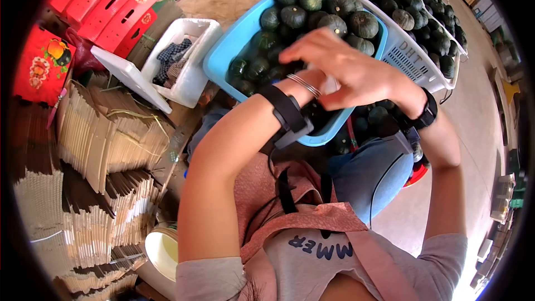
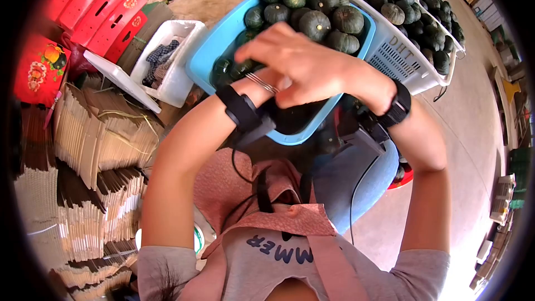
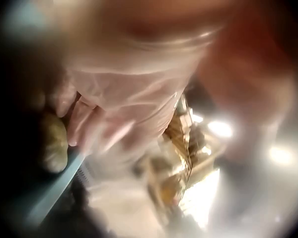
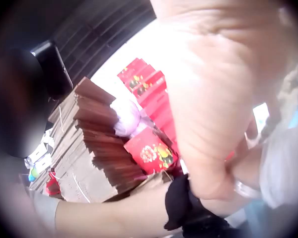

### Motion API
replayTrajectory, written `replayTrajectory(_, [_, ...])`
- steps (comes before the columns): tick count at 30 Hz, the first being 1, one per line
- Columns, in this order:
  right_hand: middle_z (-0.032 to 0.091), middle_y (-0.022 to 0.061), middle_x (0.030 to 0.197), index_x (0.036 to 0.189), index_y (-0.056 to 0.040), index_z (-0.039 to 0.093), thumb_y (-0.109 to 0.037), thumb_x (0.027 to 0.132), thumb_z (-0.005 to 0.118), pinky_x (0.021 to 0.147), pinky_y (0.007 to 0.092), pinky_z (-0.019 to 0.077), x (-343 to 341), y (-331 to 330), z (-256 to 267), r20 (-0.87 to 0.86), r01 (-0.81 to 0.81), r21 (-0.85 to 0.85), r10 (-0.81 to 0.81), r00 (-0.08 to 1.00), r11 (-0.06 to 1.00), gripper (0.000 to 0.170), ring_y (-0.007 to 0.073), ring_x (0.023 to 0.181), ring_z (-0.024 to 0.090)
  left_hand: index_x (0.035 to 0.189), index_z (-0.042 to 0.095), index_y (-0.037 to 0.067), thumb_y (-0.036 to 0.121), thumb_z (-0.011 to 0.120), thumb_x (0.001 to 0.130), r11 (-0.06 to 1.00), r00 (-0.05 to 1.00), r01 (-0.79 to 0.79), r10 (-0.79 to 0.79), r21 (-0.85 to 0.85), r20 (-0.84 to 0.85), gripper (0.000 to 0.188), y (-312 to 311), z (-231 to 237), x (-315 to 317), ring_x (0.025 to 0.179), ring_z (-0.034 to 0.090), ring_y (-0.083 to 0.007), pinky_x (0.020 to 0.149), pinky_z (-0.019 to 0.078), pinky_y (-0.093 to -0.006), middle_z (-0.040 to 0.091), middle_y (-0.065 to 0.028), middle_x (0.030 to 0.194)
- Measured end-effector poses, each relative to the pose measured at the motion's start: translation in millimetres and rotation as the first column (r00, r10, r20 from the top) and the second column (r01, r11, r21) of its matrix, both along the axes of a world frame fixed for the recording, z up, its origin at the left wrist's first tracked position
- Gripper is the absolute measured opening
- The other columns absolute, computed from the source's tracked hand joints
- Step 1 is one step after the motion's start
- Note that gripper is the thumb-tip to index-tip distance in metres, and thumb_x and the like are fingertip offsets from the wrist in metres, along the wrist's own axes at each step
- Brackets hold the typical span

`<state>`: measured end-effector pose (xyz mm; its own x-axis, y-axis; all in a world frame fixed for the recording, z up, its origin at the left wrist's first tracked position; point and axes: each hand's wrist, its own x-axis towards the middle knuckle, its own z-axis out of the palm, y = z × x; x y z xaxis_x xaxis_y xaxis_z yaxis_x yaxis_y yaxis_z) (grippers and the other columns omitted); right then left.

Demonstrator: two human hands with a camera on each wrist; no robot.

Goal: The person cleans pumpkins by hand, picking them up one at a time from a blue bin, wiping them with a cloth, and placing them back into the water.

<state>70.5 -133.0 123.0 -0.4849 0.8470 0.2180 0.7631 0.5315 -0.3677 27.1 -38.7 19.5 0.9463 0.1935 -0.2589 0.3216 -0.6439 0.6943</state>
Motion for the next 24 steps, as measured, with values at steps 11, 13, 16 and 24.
replayTrajectory(11, [0.057,0.0097,0.11,0.129,-0.0054,0.04,-0.028,0.086,0.07,0.078,0.0292,0.0494,-89,-38,-79,-0.803,0.1,-0.595,-0.596,-0.023,0.798,0.056,0.0183,0.099,0.057,0.105,0.06,0.013,0.034,0.058,0.092,0.089,0.41,0.273,0.89,-0.958,0.199,0.025,98,56,-48,0.069,0.053,-0.0146,0.068,0.0449,-0.0324,0.054,0.0014,0.073])
replayTrajectory(13, [0.06,0.0047,0.099,0.121,-0.0066,0.045,-0.032,0.079,0.08,0.073,0.0292,0.0504,-104,-26,-75,-0.825,-0.005,-0.565,-0.565,0.015,0.825,0.061,0.0132,0.092,0.058,0.103,0.06,0.01,0.029,0.062,0.09,0.138,0.202,0.052,0.968,-0.989,0.146,0.023,99,55,-54,0.062,0.052,-0.013,0.058,0.0423,-0.0265,0.052,0.0012,0.069])
replayTrajectory(16, [0.063,0.0029,0.1,0.107,-0.0093,0.055,-0.056,0.093,0.05,0.074,0.0326,0.05,-84,3,-118,-0.872,-0.275,-0.433,-0.477,-0.115,0.858,0.049,0.0143,0.089,0.061,0.1,0.061,0.008,0.024,0.065,0.088,0.188,0.221,0.002,0.958,-0.982,0.184,0.02,107,39,-55,0.056,0.051,-0.0121,0.05,0.0388,-0.0225,0.053,0.0004,0.066])
replayTrajectory(24, [0.048,0.0135,0.138,0.143,-0.0013,0.032,-0.033,0.079,0.076,0.11,0.0436,0.0335,-88,29,-168,-0.879,-0.575,-0.114,-0.352,-0.321,0.81,0.083,0.0266,0.13,0.044,0.099,0.06,0.014,0.032,0.055,0.094,-0.201,0.697,0.107,0.714,-0.974,-0.071,0.019,38,32,-36,0.065,0.046,-0.0128,0.07,0.0407,-0.0318,0.049,0.0052,0.073])
